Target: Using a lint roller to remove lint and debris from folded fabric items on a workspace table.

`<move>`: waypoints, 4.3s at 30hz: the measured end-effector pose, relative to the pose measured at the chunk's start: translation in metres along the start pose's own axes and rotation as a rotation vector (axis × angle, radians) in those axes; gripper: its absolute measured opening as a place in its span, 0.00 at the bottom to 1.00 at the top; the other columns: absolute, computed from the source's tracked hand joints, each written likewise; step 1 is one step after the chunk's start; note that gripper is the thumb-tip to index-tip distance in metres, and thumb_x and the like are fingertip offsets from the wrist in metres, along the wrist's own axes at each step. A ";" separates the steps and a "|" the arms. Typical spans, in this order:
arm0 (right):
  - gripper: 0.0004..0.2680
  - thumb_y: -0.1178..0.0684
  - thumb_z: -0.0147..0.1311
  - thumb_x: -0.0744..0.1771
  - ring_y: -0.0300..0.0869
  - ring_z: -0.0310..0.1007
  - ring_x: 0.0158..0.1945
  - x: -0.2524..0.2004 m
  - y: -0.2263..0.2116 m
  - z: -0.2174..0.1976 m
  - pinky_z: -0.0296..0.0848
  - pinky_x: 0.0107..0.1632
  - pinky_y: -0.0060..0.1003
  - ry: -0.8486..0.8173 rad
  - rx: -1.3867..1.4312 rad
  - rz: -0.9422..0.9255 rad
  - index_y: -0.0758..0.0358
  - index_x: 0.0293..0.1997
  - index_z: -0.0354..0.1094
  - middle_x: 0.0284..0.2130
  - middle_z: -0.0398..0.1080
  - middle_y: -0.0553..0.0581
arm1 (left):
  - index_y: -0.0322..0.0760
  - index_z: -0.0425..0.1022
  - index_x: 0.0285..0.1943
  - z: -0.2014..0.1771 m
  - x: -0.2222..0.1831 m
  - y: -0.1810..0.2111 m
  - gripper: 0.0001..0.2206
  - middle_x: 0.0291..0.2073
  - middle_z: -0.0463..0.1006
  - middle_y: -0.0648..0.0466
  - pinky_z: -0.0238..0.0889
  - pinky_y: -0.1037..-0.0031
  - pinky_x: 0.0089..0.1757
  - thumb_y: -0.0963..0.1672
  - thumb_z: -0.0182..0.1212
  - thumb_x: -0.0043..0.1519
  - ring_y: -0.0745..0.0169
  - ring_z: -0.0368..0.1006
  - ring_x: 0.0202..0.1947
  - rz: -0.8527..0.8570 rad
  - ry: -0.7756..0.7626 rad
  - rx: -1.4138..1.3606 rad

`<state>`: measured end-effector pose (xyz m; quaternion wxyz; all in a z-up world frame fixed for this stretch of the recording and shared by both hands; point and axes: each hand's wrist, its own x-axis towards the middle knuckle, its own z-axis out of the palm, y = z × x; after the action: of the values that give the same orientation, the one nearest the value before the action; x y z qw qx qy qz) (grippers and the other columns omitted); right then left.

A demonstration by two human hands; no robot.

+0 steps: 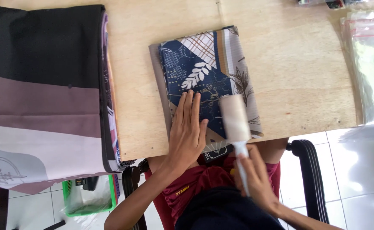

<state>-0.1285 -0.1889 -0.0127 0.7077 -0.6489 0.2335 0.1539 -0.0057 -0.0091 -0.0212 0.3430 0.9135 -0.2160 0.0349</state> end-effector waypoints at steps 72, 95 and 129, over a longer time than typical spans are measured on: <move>0.13 0.44 0.48 0.71 0.43 0.64 0.43 0.169 -0.086 -0.125 0.60 0.46 0.38 0.040 -1.568 -0.990 0.49 0.61 0.68 0.41 0.72 0.51 | 0.27 0.28 0.79 -0.006 0.002 0.003 0.55 0.79 0.37 0.38 0.38 0.55 0.72 0.61 0.64 0.60 0.40 0.39 0.79 -0.007 -0.044 0.146; 0.10 0.45 0.41 0.74 0.46 0.58 0.47 0.191 -0.122 -0.160 0.48 0.54 0.45 0.045 -1.466 -1.061 0.51 0.56 0.69 0.39 0.67 0.49 | 0.28 0.65 0.64 -0.009 0.023 0.025 0.27 0.67 0.60 0.38 0.59 0.41 0.61 0.49 0.68 0.61 0.40 0.55 0.71 0.502 -0.069 0.224; 0.10 0.44 0.47 0.71 0.43 0.57 0.47 0.197 -0.116 -0.143 0.52 0.54 0.42 -0.070 -1.543 -1.025 0.46 0.57 0.68 0.41 0.65 0.49 | 0.37 0.41 0.80 0.029 0.034 0.022 0.38 0.79 0.44 0.47 0.31 0.53 0.74 0.60 0.34 0.67 0.52 0.38 0.80 0.636 -0.479 0.040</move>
<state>0.0797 -0.3598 -0.0265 0.0678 -0.9592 -0.2706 -0.0456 0.0134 -0.0555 -0.0227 0.2371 0.7898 -0.5613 -0.0703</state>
